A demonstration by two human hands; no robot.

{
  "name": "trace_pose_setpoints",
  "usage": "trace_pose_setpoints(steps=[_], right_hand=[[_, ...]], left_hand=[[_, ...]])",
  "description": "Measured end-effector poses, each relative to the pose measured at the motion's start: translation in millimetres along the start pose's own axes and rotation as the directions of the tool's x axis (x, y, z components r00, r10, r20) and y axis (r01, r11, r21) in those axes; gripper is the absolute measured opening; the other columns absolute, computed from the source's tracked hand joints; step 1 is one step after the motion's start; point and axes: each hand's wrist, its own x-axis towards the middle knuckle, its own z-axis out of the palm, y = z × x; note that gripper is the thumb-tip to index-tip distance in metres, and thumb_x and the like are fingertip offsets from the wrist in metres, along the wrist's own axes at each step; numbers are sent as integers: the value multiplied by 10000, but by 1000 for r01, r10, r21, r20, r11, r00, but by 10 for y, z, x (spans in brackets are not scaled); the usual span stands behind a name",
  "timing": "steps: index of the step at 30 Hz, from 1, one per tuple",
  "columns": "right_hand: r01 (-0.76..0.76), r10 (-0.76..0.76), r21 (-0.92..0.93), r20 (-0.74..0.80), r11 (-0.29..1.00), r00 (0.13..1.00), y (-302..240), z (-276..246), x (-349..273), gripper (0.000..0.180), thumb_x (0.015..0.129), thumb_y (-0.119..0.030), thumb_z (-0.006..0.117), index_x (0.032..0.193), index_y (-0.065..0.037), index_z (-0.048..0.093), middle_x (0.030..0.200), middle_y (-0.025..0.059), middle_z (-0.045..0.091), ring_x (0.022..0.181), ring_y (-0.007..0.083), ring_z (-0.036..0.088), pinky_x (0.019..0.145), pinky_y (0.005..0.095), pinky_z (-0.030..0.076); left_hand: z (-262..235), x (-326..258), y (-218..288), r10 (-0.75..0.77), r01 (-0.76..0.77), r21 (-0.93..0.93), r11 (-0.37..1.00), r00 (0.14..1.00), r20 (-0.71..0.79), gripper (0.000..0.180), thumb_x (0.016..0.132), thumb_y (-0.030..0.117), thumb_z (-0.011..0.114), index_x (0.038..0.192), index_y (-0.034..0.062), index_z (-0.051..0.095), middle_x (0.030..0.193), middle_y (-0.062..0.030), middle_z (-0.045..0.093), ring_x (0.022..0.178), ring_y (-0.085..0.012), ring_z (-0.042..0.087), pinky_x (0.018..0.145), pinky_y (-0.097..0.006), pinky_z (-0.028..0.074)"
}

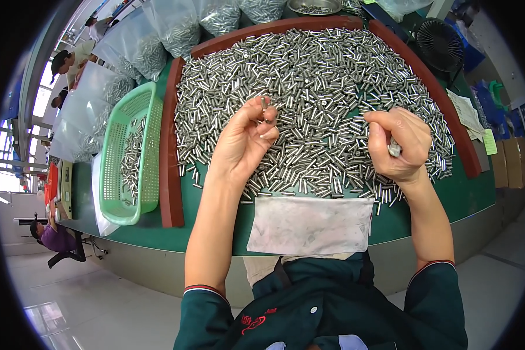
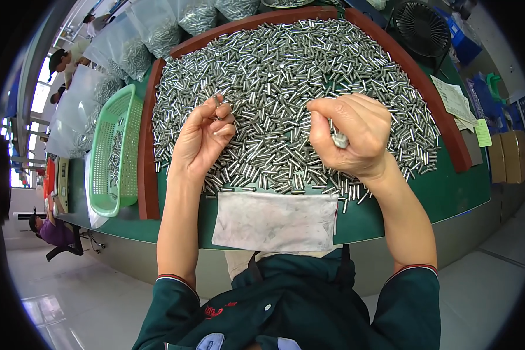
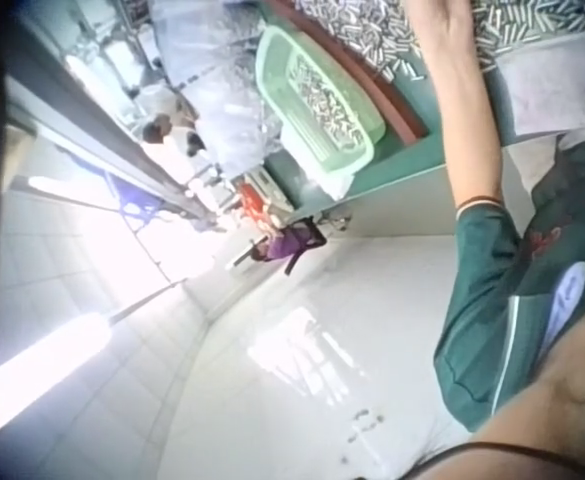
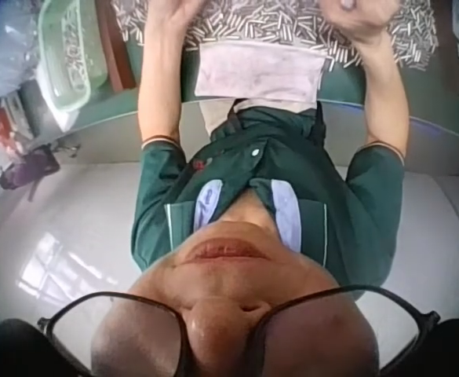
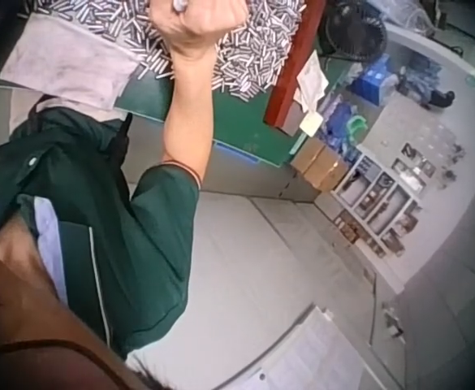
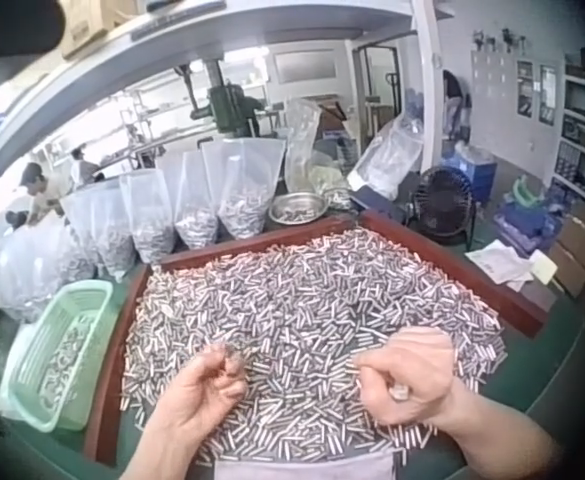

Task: Inspecting and probing small cylindrical metal components at a manufacturing workbench.

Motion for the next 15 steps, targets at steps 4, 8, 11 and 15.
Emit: trace_pose_setpoints(steps=[4,8,11,15], right_hand=[[-13,13,-1,6,1000,1000,-4,3,-5,138,588,53,560,710,-2,592,536,49,545,417,157,508,410,253,392],[-10,10,3,3,1000,1000,-11,14,4,136,590,55,560,709,-3,592,536,49,544,415,156,506,410,251,391],[-17,17,10,5,1000,1000,-7,23,-10,133,592,54,561,708,-4,592,540,49,548,414,153,505,409,250,390],[-12,12,23,-11,1000,1000,-14,39,-12,130,594,56,562,706,-5,591,551,48,558,413,148,502,408,247,389]], left_hand=[[-14,-5,1,2,-3,41,999,1000,21,113,839,66,459,931,9,493,735,-45,490,536,-65,373,505,-192,329],[-2,-20,7,-3,2,69,998,1000,19,129,852,77,437,944,6,494,695,-25,484,535,-68,379,500,-201,323],[-33,-27,22,-26,25,22,999,998,56,164,873,144,411,923,10,493,681,-27,484,532,-82,385,491,-219,322],[-70,-74,129,81,-81,65,995,997,-3,331,913,342,375,759,65,469,643,-59,442,547,-131,402,465,-232,325]])
